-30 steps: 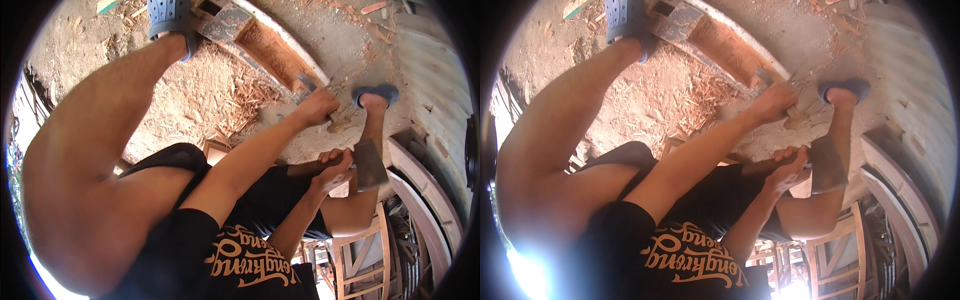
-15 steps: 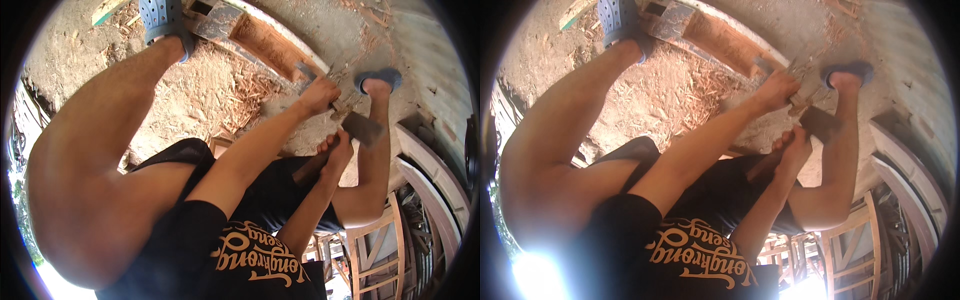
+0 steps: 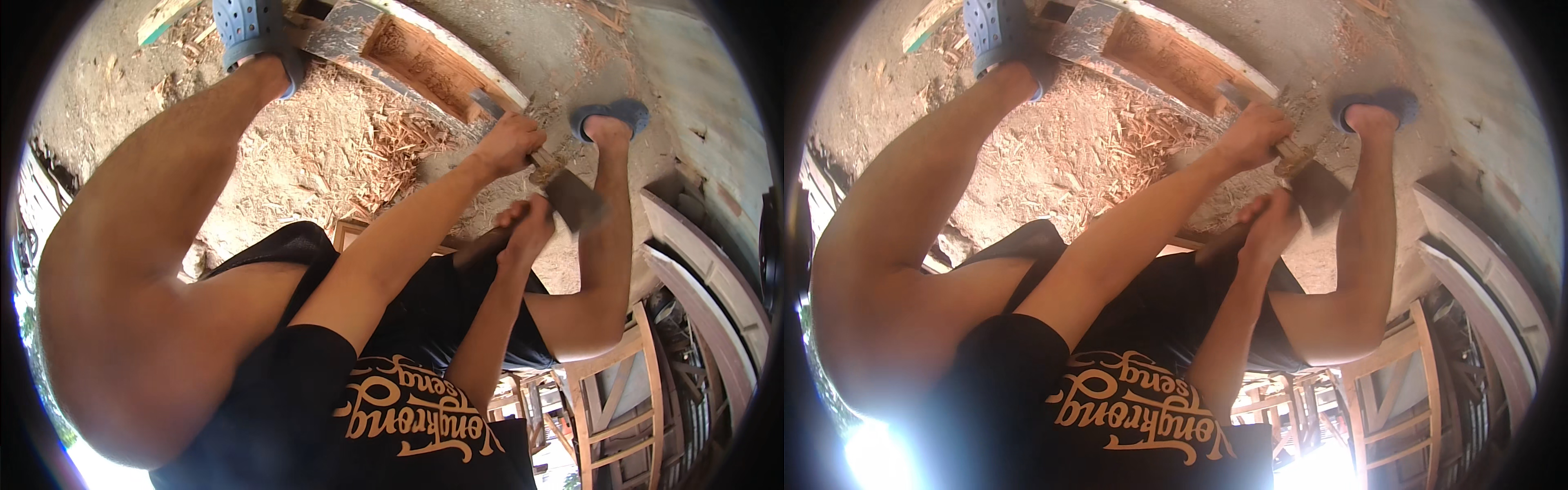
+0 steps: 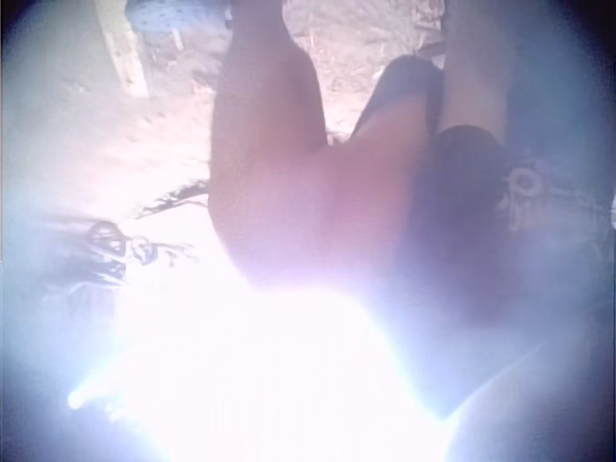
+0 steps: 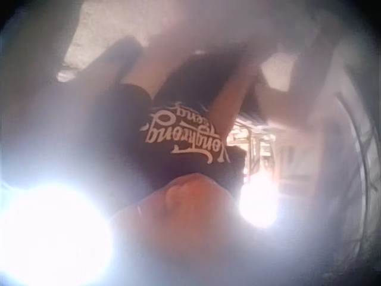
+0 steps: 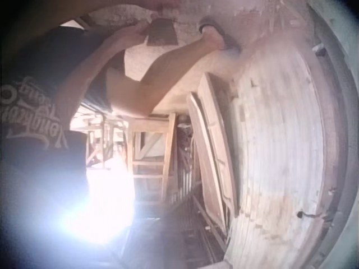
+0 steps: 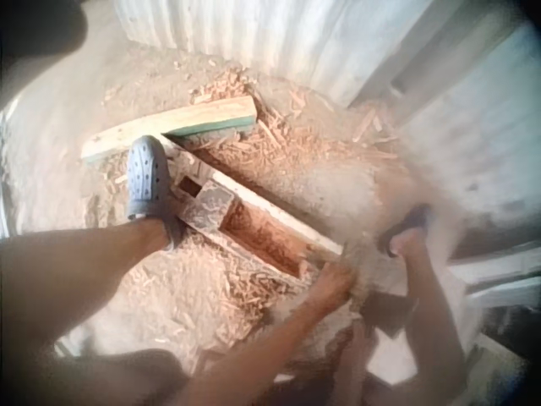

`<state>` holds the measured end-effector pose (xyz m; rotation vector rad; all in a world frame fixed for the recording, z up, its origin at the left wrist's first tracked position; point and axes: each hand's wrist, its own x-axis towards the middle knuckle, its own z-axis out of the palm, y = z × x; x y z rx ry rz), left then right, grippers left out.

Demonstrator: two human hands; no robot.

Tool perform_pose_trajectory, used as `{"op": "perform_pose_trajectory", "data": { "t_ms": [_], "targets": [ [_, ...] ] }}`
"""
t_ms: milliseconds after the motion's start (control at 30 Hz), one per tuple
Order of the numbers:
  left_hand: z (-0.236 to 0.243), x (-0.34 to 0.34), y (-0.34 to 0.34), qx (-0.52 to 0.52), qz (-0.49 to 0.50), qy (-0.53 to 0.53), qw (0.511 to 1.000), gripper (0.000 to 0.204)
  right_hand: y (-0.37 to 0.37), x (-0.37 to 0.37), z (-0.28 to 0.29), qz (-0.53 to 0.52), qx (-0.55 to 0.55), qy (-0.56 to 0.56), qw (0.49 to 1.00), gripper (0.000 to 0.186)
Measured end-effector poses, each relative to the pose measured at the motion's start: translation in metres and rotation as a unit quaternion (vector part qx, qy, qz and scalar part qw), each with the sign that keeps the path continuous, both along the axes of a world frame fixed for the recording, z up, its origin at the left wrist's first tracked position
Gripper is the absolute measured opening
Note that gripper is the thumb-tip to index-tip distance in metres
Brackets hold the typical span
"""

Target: The person uses a chisel and mallet to carve a rectangular recess into a piece of wood. They repeatedly strike the chisel to remove wood chips and clear debris from the carved area.

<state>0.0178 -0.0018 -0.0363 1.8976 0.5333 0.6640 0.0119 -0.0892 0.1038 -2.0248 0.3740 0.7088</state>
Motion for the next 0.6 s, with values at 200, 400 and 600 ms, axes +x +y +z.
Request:
{"op": "perform_pose_trajectory", "data": {
  "t_ms": [200,400,600],
  "targets": [
    [-0.006,-0.005,-0.006,-0.002,0.001,0.036,0.999,0.008,0.003,-0.004,0.002,-0.076,0.091,-0.052,0.992,0.021],
    [-0.022,-0.016,0.003,0.044,0.005,0.017,0.999,0.011,0.021,0.010,0.009,-0.031,0.049,0.114,0.992,0.018],
    [0.018,-0.002,0.007,-0.045,0.049,-0.068,0.995,0.017,0.002,-0.013,0.033,-0.041,0.076,0.077,0.993,0.018]
  ]
}}
